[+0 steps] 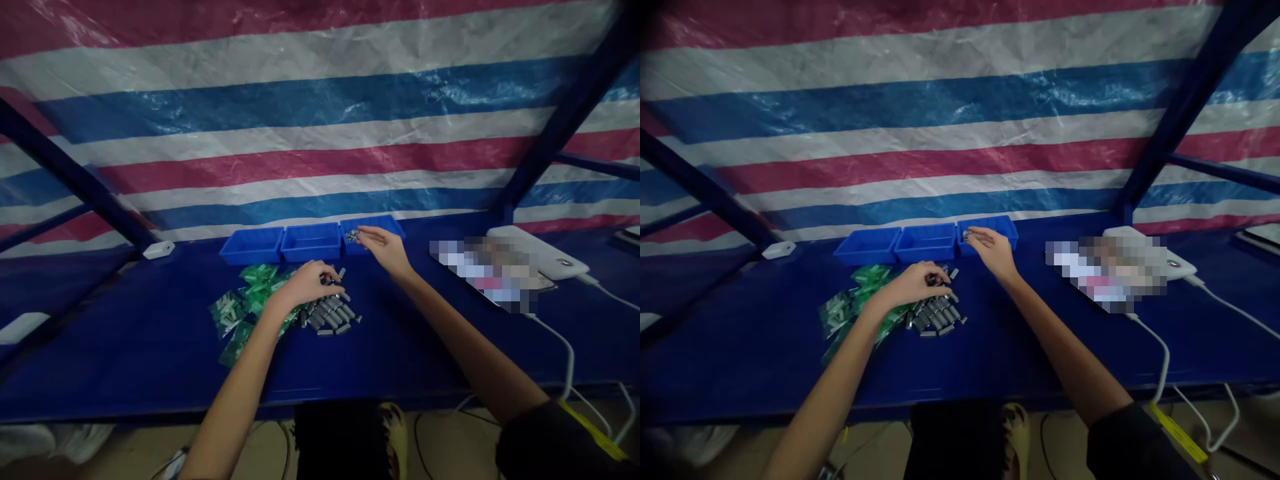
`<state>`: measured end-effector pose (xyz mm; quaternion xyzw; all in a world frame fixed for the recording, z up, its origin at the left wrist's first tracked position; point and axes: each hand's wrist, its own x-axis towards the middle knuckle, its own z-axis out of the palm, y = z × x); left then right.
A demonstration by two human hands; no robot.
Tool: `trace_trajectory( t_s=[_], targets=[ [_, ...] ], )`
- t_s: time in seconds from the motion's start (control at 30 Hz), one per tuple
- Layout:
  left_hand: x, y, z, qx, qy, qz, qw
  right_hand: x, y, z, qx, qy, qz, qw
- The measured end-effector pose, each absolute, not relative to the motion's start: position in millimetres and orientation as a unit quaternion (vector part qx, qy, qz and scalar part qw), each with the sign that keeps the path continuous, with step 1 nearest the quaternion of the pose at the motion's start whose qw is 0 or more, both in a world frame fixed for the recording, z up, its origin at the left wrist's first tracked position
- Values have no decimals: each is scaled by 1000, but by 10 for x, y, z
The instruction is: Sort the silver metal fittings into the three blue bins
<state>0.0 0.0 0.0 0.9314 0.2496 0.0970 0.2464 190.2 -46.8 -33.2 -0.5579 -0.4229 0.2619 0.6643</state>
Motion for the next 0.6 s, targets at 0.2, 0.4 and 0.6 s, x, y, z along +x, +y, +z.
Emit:
trace_trajectory(
  t_s=[0.2,0.4,0.6],
  targets=[
    [17,12,-92,938,264,77,210,1780,-517,-304,-552,-471,289,624],
    [63,68,-140,927,271,139,220,1587,-565,-320,-565,-493,336,569],
    [113,87,-112,866,314,333,200,1533,-552,-421,-534,-400,491,560]
  ],
)
